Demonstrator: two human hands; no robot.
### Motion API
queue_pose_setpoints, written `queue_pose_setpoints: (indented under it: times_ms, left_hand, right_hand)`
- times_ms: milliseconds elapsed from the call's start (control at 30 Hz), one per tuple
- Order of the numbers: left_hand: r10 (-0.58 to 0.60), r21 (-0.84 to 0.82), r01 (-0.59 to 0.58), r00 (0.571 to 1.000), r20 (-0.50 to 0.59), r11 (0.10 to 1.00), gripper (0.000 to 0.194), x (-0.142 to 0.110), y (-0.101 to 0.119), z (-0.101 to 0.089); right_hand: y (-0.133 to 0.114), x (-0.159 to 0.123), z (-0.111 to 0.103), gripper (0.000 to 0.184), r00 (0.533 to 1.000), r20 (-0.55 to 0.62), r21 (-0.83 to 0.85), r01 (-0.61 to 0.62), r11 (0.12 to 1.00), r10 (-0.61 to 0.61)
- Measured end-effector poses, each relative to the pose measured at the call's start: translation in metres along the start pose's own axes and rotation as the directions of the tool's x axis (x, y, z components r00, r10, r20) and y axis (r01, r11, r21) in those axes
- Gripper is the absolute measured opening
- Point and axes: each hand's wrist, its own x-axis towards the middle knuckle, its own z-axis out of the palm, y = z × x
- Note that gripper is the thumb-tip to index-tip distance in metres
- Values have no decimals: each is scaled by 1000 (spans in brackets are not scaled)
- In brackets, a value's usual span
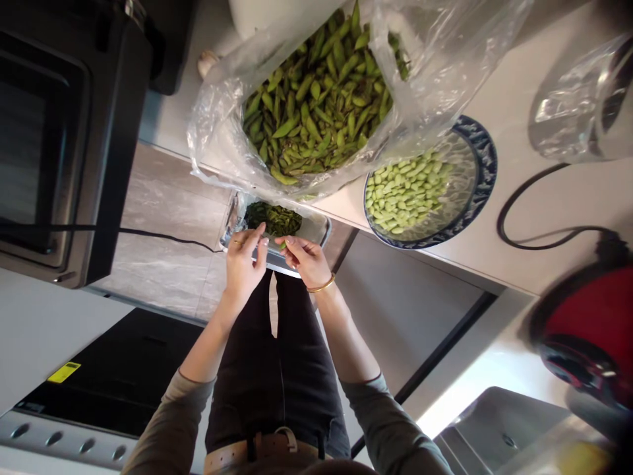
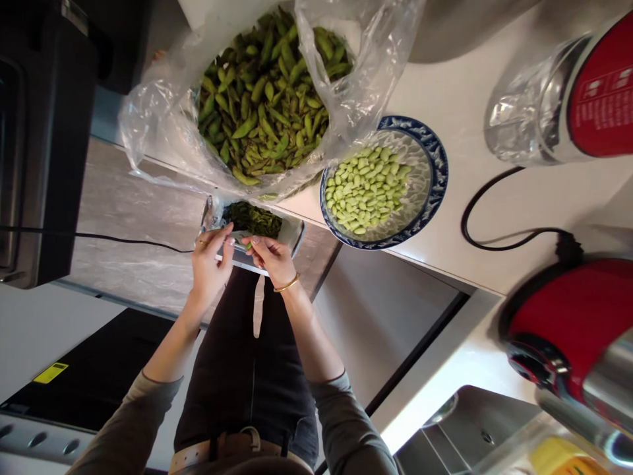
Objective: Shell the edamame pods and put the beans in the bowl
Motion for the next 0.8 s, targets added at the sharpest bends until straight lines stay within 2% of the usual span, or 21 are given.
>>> queue_pose_setpoints:
  times_ms: [133, 200, 367, 467, 567, 700, 800]
  left_hand:
    - [140, 86, -153, 980, 139, 984, 22, -4, 7, 2]
    - [176, 103, -195, 970, 168, 975, 25, -5, 9, 4]
    - [241, -19, -240, 966, 90, 971, 27, -6, 12, 8]
    - [225, -114, -221, 974, 17, 968, 25, -5, 14, 6]
    - [204, -129, -204, 979, -13, 970, 24, -3, 16, 5]
    - [247, -27, -247, 969, -7, 969, 27, 0, 17, 4]
    - [270, -19, -270, 963, -16, 963, 28, 1, 17, 4]
  right_hand:
    - [2, 2, 1, 37, 999, -39, 0, 9, 1000, -9]
    - [3, 2, 2, 37, 1000, -29, -13, 11, 1000, -12]
    - [3, -2, 1, 38, 999, 46, -32, 31, 999, -30]
    - [-1, -5, -1, 38, 993, 115, -44, 38, 998, -33]
    - [-4, -7, -1, 39, 987, 153, -51, 50, 997, -41]
    - [-6, -9, 2, 38, 992, 103, -97, 83, 992, -73]
    - [-6, -9, 3, 37, 991, 60, -167, 128, 978, -120]
